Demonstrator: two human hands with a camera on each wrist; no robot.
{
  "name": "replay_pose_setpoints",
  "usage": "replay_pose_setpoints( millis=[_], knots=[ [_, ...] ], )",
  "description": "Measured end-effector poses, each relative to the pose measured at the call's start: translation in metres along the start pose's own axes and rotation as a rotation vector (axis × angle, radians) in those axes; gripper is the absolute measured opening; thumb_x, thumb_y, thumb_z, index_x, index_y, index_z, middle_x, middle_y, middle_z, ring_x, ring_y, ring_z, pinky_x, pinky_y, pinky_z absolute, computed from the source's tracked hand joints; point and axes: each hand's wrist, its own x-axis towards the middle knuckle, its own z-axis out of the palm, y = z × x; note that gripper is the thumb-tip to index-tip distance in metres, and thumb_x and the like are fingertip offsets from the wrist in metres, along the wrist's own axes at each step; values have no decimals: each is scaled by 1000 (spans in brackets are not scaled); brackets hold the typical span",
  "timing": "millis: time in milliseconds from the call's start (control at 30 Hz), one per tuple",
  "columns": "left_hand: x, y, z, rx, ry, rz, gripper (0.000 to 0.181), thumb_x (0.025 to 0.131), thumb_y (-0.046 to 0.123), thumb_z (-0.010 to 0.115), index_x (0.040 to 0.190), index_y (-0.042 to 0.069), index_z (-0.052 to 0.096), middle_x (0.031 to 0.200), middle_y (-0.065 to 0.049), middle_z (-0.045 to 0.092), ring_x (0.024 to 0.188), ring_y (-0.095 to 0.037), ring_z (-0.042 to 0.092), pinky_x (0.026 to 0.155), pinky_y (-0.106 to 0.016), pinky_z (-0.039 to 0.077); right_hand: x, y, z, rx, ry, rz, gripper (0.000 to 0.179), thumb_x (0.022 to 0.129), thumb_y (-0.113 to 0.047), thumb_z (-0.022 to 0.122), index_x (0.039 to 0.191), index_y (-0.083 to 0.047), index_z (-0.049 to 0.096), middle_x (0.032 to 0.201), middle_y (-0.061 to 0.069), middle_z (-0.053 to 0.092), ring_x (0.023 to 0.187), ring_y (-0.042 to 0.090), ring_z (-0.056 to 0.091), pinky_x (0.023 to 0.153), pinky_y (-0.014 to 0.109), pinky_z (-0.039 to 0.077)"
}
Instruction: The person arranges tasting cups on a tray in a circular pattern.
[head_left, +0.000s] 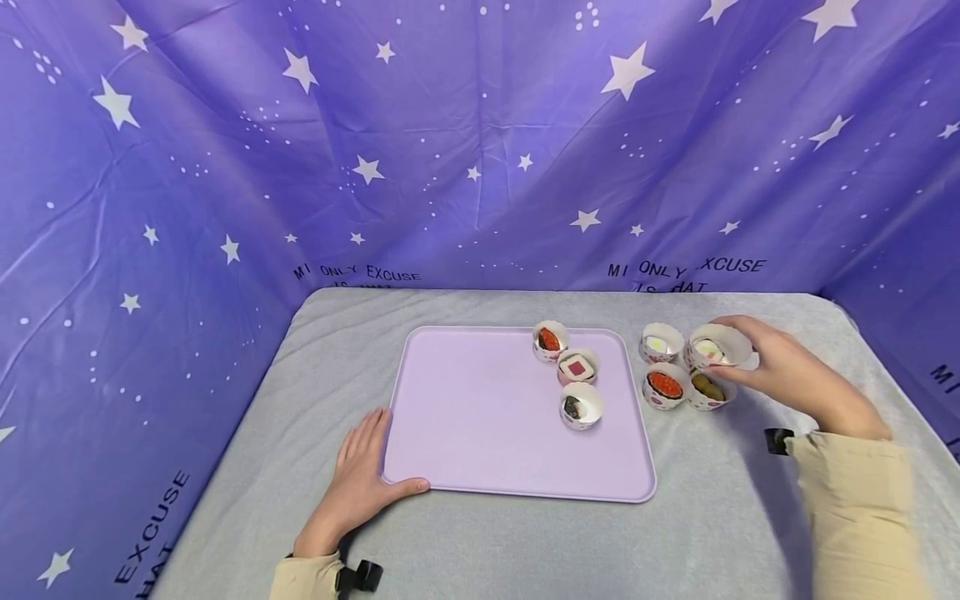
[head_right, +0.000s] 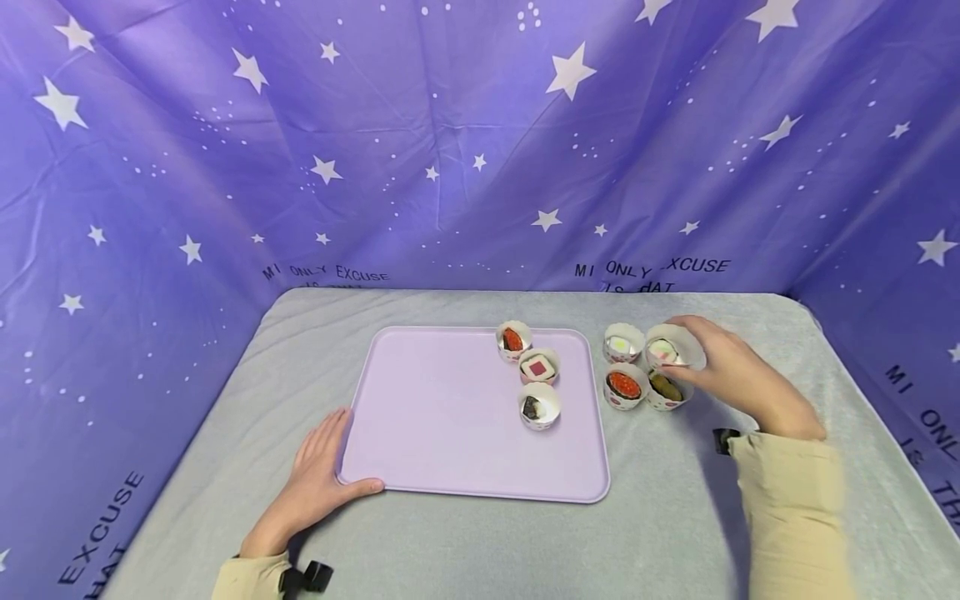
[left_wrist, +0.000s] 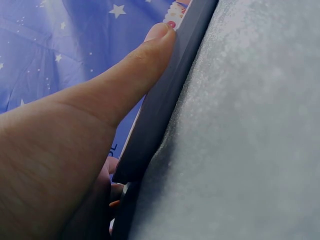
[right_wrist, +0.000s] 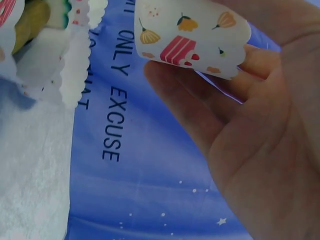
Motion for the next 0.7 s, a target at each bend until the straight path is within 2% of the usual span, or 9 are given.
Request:
replay_pose_setpoints(
  millis=[133, 333, 533, 700],
  knots=[
    [0, -1, 0, 3, 2, 0, 127, 68, 71, 77, 158, 4, 18, 162, -20, 21, 150, -38, 17, 119, -59, 7, 3, -6, 3, -11, 1, -26, 62, 84, -22, 80, 133, 2, 51, 132, 27, 56, 124, 49, 48, 97, 65, 38],
    [0, 0, 0, 3, 9, 6, 126, 68, 69, 78, 158, 3, 19, 162, -21, 22, 150, -38, 17, 119, -59, 7, 6, -16, 8, -3, -32, -22, 65, 84, -25, 81, 134, 2, 50, 135, 28, 54, 126, 50, 47, 97, 65, 39],
    [0, 1, -1, 1, 14, 9, 126, 67, 69, 78, 158, 3, 19, 162, -21, 22, 150, -38, 17, 120, -58, 7, 8, -25, 14, -9, -11, -52, 60, 83, -20, 82, 132, 0, 53, 129, 21, 59, 121, 40, 53, 93, 52, 42],
    [0, 1, -1, 2, 14, 9, 127, 67, 69, 78, 158, 3, 19, 162, -21, 22, 150, -38, 17, 120, -58, 8, 11, -30, 20, -17, -14, -76, 60, 84, -20, 81, 131, 3, 52, 131, 25, 58, 121, 44, 53, 95, 60, 44]
  ],
)
